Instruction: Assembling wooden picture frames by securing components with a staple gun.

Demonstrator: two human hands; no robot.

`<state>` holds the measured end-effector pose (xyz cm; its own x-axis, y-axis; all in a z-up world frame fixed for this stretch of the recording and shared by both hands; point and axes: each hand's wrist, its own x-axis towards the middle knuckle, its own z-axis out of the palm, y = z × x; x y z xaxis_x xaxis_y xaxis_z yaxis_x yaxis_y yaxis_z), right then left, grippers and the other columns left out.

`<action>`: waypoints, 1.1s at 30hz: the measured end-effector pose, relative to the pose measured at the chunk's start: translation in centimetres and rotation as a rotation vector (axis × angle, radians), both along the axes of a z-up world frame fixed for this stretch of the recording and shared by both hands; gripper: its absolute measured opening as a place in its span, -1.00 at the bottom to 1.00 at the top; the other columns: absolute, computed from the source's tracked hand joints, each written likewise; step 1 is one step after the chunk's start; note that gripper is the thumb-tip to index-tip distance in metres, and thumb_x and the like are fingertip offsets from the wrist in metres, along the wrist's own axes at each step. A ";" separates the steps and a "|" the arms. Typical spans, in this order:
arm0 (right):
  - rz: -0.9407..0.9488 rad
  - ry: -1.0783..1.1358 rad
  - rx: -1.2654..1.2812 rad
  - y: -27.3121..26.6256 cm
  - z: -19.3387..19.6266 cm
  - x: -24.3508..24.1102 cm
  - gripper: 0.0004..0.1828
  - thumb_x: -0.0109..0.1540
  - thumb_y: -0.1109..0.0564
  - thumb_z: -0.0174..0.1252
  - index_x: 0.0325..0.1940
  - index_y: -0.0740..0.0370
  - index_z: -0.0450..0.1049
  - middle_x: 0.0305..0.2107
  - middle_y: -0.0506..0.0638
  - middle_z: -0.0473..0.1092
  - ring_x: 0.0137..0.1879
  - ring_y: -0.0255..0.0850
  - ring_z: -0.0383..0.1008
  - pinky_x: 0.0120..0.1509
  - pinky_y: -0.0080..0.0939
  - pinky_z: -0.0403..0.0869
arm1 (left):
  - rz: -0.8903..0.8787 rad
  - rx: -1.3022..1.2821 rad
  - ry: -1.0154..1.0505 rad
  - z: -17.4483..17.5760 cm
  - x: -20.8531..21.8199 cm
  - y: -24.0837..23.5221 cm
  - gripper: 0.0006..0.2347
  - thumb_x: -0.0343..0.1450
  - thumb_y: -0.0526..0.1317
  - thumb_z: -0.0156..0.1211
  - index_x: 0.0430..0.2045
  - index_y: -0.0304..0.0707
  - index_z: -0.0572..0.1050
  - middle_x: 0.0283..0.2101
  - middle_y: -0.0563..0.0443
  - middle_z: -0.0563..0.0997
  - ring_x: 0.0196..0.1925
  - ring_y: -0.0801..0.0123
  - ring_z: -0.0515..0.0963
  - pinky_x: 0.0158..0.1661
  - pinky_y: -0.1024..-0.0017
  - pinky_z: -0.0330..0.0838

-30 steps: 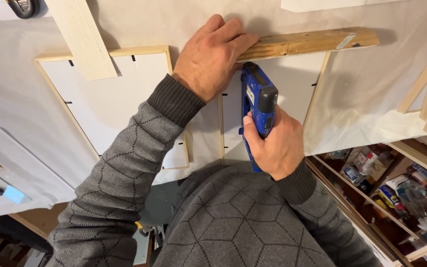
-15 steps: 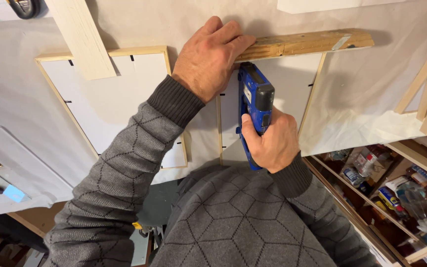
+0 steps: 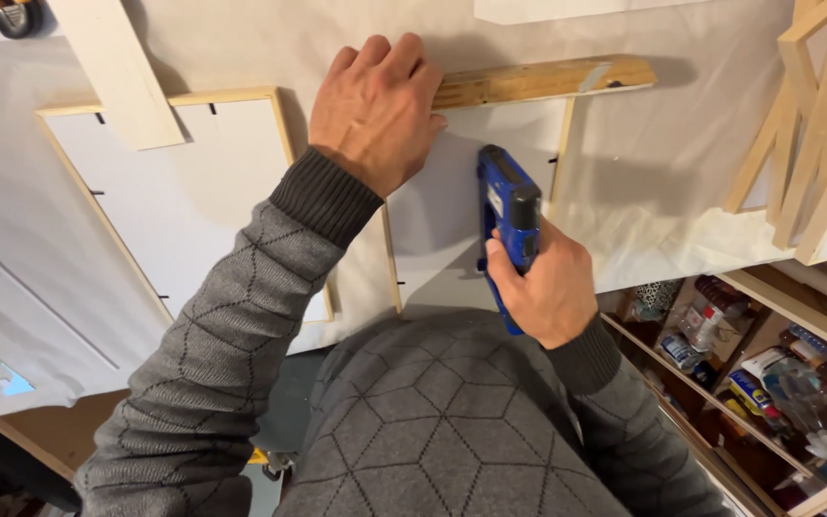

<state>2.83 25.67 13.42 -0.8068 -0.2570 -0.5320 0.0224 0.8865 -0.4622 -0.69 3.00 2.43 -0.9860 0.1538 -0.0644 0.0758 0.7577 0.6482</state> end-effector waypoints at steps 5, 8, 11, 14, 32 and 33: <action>-0.033 0.015 0.015 2.9 0.2 -0.4 -0.75 0.21 0.05 0.24 -0.13 0.27 0.52 -0.38 0.12 0.55 -0.26 0.08 0.61 -0.15 0.00 0.53 | -0.024 -0.039 0.067 0.2 -1.8 3.3 -0.67 0.26 -0.16 0.45 -0.17 -0.25 0.53 -0.13 -0.02 0.47 -0.05 0.12 0.47 -0.05 0.15 0.38; -0.030 0.004 0.034 3.5 0.2 -1.1 -0.76 0.22 0.05 0.25 -0.16 0.27 0.52 -0.42 0.14 0.53 -0.30 0.11 0.58 -0.19 0.02 0.51 | -0.041 -0.014 0.101 -0.1 -2.6 5.2 -0.66 0.25 -0.22 0.44 -0.14 -0.22 0.52 -0.12 -0.01 0.47 -0.03 0.11 0.46 -0.07 0.15 0.39; -0.005 0.008 0.029 3.4 -0.1 -2.3 -0.76 0.21 0.04 0.26 -0.19 0.27 0.51 -0.47 0.15 0.50 -0.34 0.13 0.55 -0.23 0.04 0.49 | -0.054 -0.008 0.105 -0.5 -3.3 5.8 -0.68 0.26 -0.26 0.44 -0.15 -0.19 0.52 -0.10 0.01 0.46 -0.01 0.12 0.46 -0.08 0.16 0.41; 0.004 0.008 0.005 2.6 0.0 -3.6 -0.76 0.21 0.03 0.27 -0.22 0.26 0.50 -0.50 0.15 0.47 -0.38 0.14 0.52 -0.25 0.05 0.48 | -0.058 0.022 0.098 -0.5 -3.5 5.6 -0.68 0.25 -0.25 0.45 -0.15 -0.19 0.52 -0.08 0.01 0.46 -0.01 0.11 0.45 -0.10 0.15 0.42; 0.071 -0.006 -0.034 1.8 -1.3 -4.7 -0.73 0.22 0.03 0.25 -0.26 0.32 0.46 -0.53 0.18 0.45 -0.39 0.18 0.49 -0.27 0.09 0.45 | 0.011 -0.015 0.094 -0.4 -3.4 6.1 -0.85 0.34 -0.30 0.24 -0.24 -0.17 0.55 -0.15 0.06 0.46 -0.06 0.16 0.45 -0.14 0.20 0.41; 0.070 -0.005 -0.038 1.8 -1.4 -4.7 -0.73 0.22 0.03 0.24 -0.28 0.33 0.46 -0.54 0.19 0.45 -0.40 0.18 0.49 -0.27 0.09 0.45 | 0.008 -0.016 0.094 -0.4 -3.5 6.1 -0.86 0.34 -0.31 0.24 -0.25 -0.18 0.55 -0.15 0.06 0.46 -0.06 0.16 0.45 -0.14 0.20 0.41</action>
<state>-1.90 27.43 12.02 -0.7835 -0.3326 -0.5249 -0.0366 0.8679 -0.4953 -4.15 9.12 2.04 -0.9890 0.1453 0.0259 0.1294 0.7689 0.6261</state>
